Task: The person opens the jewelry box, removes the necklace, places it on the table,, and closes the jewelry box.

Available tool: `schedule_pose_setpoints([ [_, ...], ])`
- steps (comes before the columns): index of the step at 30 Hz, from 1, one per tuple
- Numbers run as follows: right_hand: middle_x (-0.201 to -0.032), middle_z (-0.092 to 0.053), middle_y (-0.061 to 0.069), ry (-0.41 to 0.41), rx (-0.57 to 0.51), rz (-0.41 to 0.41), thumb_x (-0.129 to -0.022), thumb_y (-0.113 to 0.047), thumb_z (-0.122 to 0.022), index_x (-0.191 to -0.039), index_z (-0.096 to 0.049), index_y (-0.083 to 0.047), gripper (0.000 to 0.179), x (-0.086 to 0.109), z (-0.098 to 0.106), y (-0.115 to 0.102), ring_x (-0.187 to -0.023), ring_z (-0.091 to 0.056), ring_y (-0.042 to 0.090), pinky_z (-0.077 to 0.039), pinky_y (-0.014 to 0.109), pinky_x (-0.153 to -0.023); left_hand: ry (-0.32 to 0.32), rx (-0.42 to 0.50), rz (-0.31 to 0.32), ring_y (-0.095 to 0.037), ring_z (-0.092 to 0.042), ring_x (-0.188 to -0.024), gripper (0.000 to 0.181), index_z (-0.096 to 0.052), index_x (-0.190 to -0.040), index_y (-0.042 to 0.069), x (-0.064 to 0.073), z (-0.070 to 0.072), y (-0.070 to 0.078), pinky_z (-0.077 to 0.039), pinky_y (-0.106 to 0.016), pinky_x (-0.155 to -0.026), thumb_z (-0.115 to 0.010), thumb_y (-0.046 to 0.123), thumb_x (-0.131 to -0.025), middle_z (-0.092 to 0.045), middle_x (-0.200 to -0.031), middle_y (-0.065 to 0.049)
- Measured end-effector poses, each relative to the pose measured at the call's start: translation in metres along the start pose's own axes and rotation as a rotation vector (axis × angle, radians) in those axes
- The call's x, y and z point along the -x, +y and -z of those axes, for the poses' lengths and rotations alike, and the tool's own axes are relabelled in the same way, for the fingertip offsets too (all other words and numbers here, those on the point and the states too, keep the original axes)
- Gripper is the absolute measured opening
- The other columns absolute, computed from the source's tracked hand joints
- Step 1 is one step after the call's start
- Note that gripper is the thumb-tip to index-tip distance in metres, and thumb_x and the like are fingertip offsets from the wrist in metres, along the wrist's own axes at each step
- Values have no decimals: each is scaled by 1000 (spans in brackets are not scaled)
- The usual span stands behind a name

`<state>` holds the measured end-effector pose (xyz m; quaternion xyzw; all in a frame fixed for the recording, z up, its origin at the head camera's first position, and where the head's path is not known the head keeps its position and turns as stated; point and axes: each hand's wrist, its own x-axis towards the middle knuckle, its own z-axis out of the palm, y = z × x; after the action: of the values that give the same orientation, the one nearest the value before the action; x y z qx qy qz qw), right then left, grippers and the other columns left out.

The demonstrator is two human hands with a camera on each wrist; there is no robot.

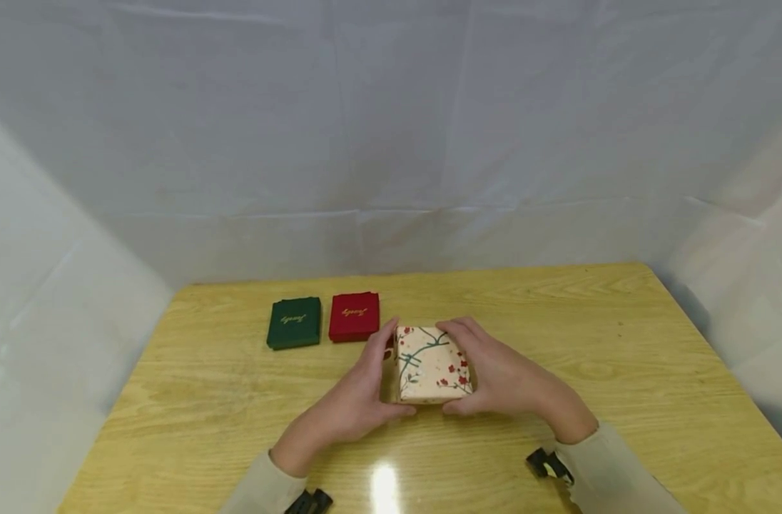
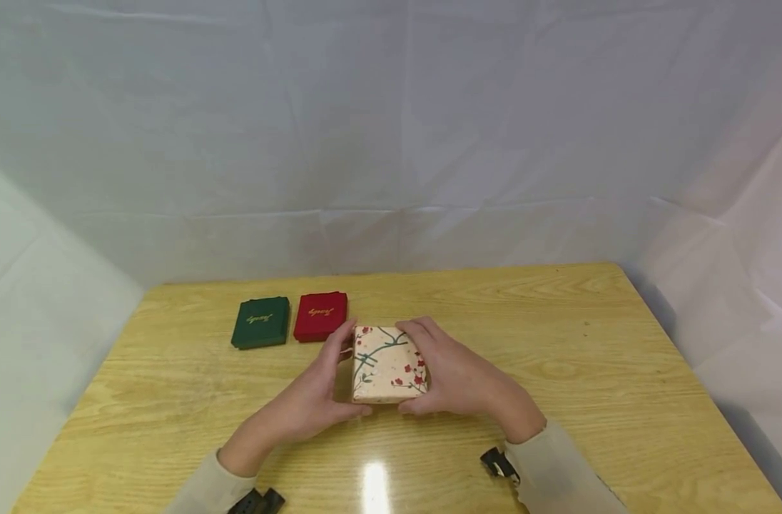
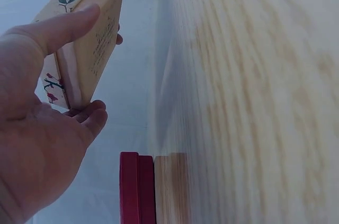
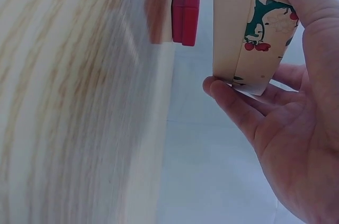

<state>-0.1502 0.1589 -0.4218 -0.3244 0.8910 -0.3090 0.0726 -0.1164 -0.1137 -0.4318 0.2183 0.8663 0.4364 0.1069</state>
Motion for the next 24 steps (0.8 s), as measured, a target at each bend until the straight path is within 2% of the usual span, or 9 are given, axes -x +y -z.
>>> schedule_pose_setpoints([
  [8,-153,-41,0,8,-11,5,-67,-45,-100,-164,-33,-13,122,1,1,0,-123,-53,12,-51,38,-105,6,35,15,-27,-24,-158,129,3,-171,29,0,-1,-1,-26,-50,-125,-93,17,-85,-23,-172,-6],
  [15,-153,-41,1,-1,-17,6,-67,-43,-100,-163,-33,-13,122,1,0,-2,-121,-53,12,-52,38,-104,15,21,19,-28,-28,-156,129,-3,-171,27,-1,0,0,-28,-51,-123,-96,24,-81,-27,-169,-6],
  [24,-152,-42,0,-2,-8,15,-66,-42,-100,-163,-34,-13,121,0,0,-1,-120,-54,11,-52,37,-103,19,4,7,-28,-30,-155,131,-1,-171,29,-1,-1,1,-30,-51,-123,-96,26,-81,-27,-169,-7],
])
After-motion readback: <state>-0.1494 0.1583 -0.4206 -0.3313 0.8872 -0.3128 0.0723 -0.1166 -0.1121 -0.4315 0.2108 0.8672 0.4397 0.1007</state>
